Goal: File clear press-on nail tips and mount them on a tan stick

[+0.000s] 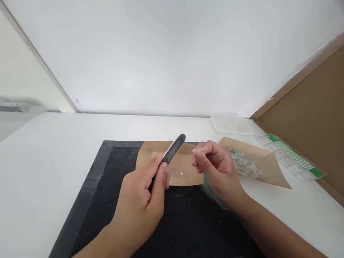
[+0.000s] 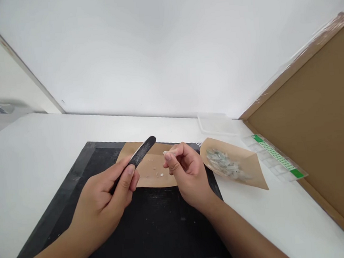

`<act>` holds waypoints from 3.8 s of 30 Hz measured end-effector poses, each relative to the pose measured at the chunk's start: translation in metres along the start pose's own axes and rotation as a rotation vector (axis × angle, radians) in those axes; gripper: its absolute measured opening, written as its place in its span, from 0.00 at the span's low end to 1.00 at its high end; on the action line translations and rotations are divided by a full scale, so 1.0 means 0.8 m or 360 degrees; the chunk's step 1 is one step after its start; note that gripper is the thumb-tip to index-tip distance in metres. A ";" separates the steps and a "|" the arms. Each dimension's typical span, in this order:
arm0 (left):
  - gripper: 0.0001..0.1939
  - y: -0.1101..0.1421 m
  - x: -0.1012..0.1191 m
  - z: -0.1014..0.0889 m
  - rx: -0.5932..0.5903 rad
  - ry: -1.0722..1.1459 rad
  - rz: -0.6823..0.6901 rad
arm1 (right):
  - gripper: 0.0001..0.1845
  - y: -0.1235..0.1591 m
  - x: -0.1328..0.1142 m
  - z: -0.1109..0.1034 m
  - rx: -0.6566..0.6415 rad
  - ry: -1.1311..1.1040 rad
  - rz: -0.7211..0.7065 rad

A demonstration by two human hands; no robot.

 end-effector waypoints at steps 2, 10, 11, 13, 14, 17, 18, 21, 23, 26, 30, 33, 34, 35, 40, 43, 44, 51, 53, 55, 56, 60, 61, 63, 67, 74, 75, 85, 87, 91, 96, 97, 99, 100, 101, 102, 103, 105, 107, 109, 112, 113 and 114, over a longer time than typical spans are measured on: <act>0.15 0.001 0.000 0.001 -0.0007 -0.0023 0.0002 | 0.15 0.002 -0.001 -0.001 -0.0034 -0.0158 0.0103; 0.16 -0.001 -0.001 0.007 -0.0046 -0.0125 0.0120 | 0.15 0.007 -0.003 0.001 -0.0117 -0.0387 0.0348; 0.16 0.000 -0.001 0.008 -0.0045 -0.0126 0.0141 | 0.15 0.008 -0.004 0.002 -0.0130 -0.0386 0.0353; 0.15 0.001 -0.002 0.009 -0.0053 -0.0129 0.0176 | 0.16 0.009 -0.006 0.003 -0.0148 -0.0378 0.0361; 0.15 0.001 -0.002 0.010 -0.0059 -0.0130 0.0193 | 0.16 0.010 -0.007 0.003 -0.0150 -0.0371 0.0370; 0.15 0.003 0.000 0.012 -0.0071 -0.0124 0.0232 | 0.17 0.011 -0.007 0.003 -0.0136 -0.0334 0.0394; 0.15 0.003 0.001 0.012 -0.0078 -0.0120 0.0237 | 0.17 0.011 -0.007 0.003 -0.0132 -0.0324 0.0390; 0.14 0.003 0.005 0.012 -0.0095 -0.0113 0.0252 | 0.17 0.012 -0.005 0.004 -0.0132 -0.0301 0.0372; 0.14 0.004 0.007 0.013 -0.0108 -0.0101 0.0263 | 0.18 0.013 -0.004 0.005 -0.0139 -0.0269 0.0361; 0.15 0.006 0.008 0.014 -0.0129 -0.0082 0.0267 | 0.19 0.013 -0.004 0.006 -0.0129 -0.0166 0.0298; 0.15 0.008 0.006 0.016 -0.0131 -0.0091 0.0278 | 0.20 0.013 -0.010 0.008 -0.0097 -0.0015 0.0176; 0.15 0.007 0.005 0.017 -0.0147 -0.0117 0.0284 | 0.17 0.015 -0.016 0.008 -0.0033 0.0170 0.0029; 0.15 0.007 0.005 0.017 -0.0155 -0.0127 0.0289 | 0.15 0.016 -0.018 0.008 -0.0001 0.0254 -0.0055; 0.15 0.007 0.005 0.017 -0.0163 -0.0130 0.0300 | 0.13 0.018 -0.021 0.008 0.0038 0.0347 -0.0162; 0.14 0.013 0.003 0.017 -0.0165 -0.0125 0.0339 | 0.08 0.028 -0.031 0.012 0.0100 0.0749 -0.0676; 0.13 0.015 0.001 0.019 -0.0148 -0.0128 0.0369 | 0.09 0.029 -0.032 0.016 -0.0013 0.0876 -0.0784; 0.13 0.015 0.001 0.019 -0.0144 -0.0131 0.0385 | 0.09 0.028 -0.032 0.016 -0.0014 0.0921 -0.0807; 0.14 0.013 0.004 0.019 -0.0105 -0.0174 0.0432 | 0.11 0.023 -0.034 0.017 -0.0056 0.1066 -0.0830; 0.15 0.013 0.004 0.018 -0.0103 -0.0188 0.0421 | 0.10 0.022 -0.035 0.016 -0.0007 0.1056 -0.0854; 0.15 0.013 0.003 0.017 -0.0101 -0.0211 0.0410 | 0.11 0.022 -0.035 0.016 -0.0004 0.1062 -0.0869; 0.16 0.013 0.003 0.017 -0.0096 -0.0218 0.0408 | 0.11 0.022 -0.034 0.017 -0.0038 0.1071 -0.0861; 0.16 0.011 0.003 0.016 -0.0078 -0.0218 0.0420 | 0.12 0.022 -0.031 0.019 -0.0075 0.1103 -0.0854; 0.16 0.011 0.002 0.016 -0.0080 -0.0220 0.0419 | 0.11 0.022 -0.031 0.018 -0.0047 0.1118 -0.0860; 0.16 0.010 0.001 0.016 -0.0097 -0.0224 0.0405 | 0.11 0.022 -0.031 0.018 -0.0045 0.1118 -0.0842; 0.13 0.008 -0.001 0.014 -0.0120 -0.0221 0.0357 | 0.10 0.020 -0.031 0.009 -0.0014 0.0895 -0.0742; 0.21 0.003 -0.017 0.004 0.0080 -0.0280 0.0128 | 0.14 0.008 -0.015 -0.017 0.0062 0.0289 -0.0022; 0.22 0.004 -0.017 0.005 0.0080 -0.0275 0.0158 | 0.16 0.008 -0.011 -0.016 0.0037 0.0220 0.0087; 0.11 0.002 -0.010 0.010 -0.0061 -0.0185 0.0178 | 0.20 0.012 -0.002 0.000 -0.0220 0.0054 0.0479; 0.10 0.000 -0.009 0.010 -0.0031 -0.0145 0.0131 | 0.20 0.014 -0.004 0.004 -0.0277 0.0051 0.0511; 0.11 -0.001 -0.011 0.010 -0.0004 -0.0071 0.0043 | 0.19 0.016 -0.007 0.008 -0.0318 0.0025 0.0512; 0.09 0.000 -0.012 0.013 -0.0029 0.0065 -0.0060 | 0.18 0.018 -0.007 0.011 -0.0377 -0.0035 0.0530; 0.09 0.000 -0.011 0.013 -0.0033 0.0086 -0.0068 | 0.18 0.019 -0.007 0.012 -0.0387 -0.0040 0.0533; 0.08 0.001 -0.009 0.013 -0.0043 0.0111 -0.0066 | 0.18 0.020 -0.006 0.012 -0.0398 -0.0041 0.0536; 0.08 0.001 -0.009 0.013 -0.0047 0.0118 -0.0058 | 0.17 0.021 -0.006 0.012 -0.0399 -0.0036 0.0535; 0.07 0.002 -0.008 0.012 -0.0050 0.0127 -0.0046 | 0.17 0.022 -0.005 0.011 -0.0396 -0.0024 0.0531; 0.07 0.002 -0.008 0.012 -0.0050 0.0137 -0.0032 | 0.16 0.023 -0.004 0.010 -0.0390 -0.0001 0.0522; 0.07 0.002 -0.007 0.011 -0.0043 0.0146 -0.0014 | 0.16 0.023 -0.003 0.009 -0.0381 0.0030 0.0504; 0.07 0.002 -0.007 0.010 -0.0024 0.0139 0.0030 | 0.14 0.023 0.000 0.006 -0.0349 0.0127 0.0437; 0.07 0.001 -0.006 0.009 -0.0012 0.0094 0.0072 | 0.13 0.022 0.000 0.003 -0.0317 0.0244 0.0341; 0.07 -0.001 -0.006 0.008 -0.0012 0.0044 0.0089 | 0.11 0.020 -0.002 0.002 -0.0293 0.0340 0.0222; 0.07 -0.002 -0.006 0.008 -0.0018 0.0016 0.0066 | 0.07 0.019 -0.009 0.002 -0.0281 0.0433 0.0039; 0.07 -0.002 -0.006 0.008 -0.0023 0.0013 0.0057 | 0.06 0.018 -0.012 0.002 -0.0282 0.0458 -0.0028; 0.07 -0.002 -0.006 0.009 -0.0026 0.0010 0.0054 | 0.05 0.018 -0.014 0.002 -0.0285 0.0488 -0.0099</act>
Point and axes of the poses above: each hand's wrist, its own y-axis away from the middle knuckle, its own z-axis out of the palm, x = y × z, the point moved 4 cm from there along -y, towards the middle knuckle, and after that the axes turned 12 degrees about x, right-handed, at the moved point
